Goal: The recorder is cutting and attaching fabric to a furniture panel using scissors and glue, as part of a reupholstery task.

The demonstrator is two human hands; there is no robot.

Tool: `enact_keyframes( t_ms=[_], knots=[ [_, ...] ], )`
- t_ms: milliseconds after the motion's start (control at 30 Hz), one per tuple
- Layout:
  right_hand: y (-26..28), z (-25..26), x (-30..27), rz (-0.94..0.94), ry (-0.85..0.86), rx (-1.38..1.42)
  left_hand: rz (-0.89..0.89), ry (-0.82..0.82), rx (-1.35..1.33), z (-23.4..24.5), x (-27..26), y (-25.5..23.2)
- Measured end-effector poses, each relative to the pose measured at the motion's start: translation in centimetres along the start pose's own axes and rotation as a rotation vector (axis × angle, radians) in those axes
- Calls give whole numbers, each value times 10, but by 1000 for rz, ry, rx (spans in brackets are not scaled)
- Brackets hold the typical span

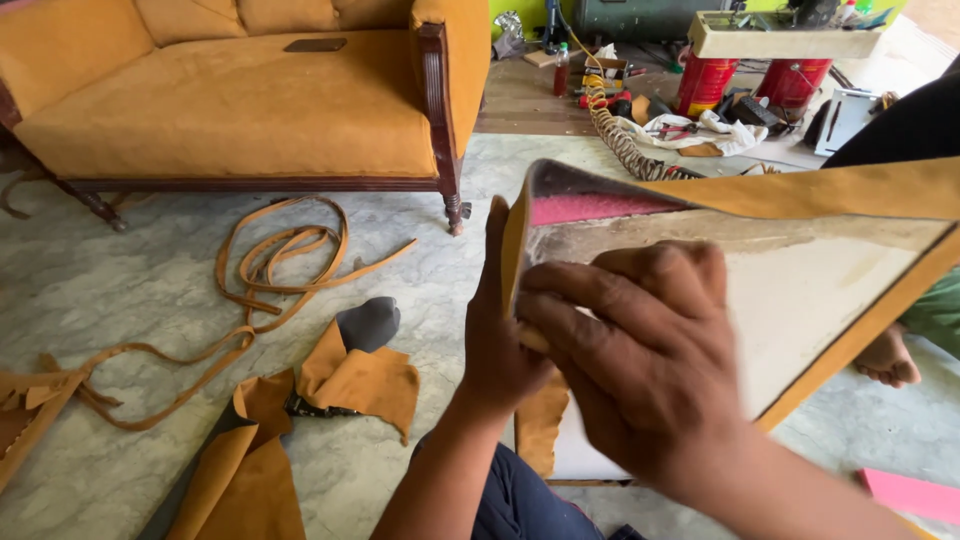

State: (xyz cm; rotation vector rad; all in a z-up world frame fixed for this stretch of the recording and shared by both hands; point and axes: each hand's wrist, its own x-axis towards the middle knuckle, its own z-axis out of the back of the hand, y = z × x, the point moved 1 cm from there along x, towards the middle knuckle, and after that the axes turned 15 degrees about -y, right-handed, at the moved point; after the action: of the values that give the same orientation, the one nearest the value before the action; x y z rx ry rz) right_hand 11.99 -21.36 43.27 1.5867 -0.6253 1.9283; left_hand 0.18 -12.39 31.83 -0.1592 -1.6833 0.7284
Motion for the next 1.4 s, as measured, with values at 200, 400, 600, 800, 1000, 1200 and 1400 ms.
enact_keyframes(
  t_ms=[200, 400, 600, 800, 1000, 1200, 1400],
  knots=[
    [-25, 36, 61, 235, 133, -157, 31, 67, -162, 0, 1, 0],
    [-60, -5, 83, 330, 405, -63, -15, 78, -260, 1, -1, 1],
    [-57, -26, 82, 268, 498, -5, -114, 47, -243, 3, -9, 13],
    [-48, -25, 81, 307, 365, -14, -40, 73, -285, -2, -11, 26],
    [-49, -19, 88, 236, 391, 45, 78, 119, -259, 0, -1, 23],
    [-48, 19, 71, -214, 305, -6, -117, 96, -227, 1, 1, 25],
    [-57, 22, 10, 214, 84, -406, -51, 132, -256, 0, 1, 23]
  ],
)
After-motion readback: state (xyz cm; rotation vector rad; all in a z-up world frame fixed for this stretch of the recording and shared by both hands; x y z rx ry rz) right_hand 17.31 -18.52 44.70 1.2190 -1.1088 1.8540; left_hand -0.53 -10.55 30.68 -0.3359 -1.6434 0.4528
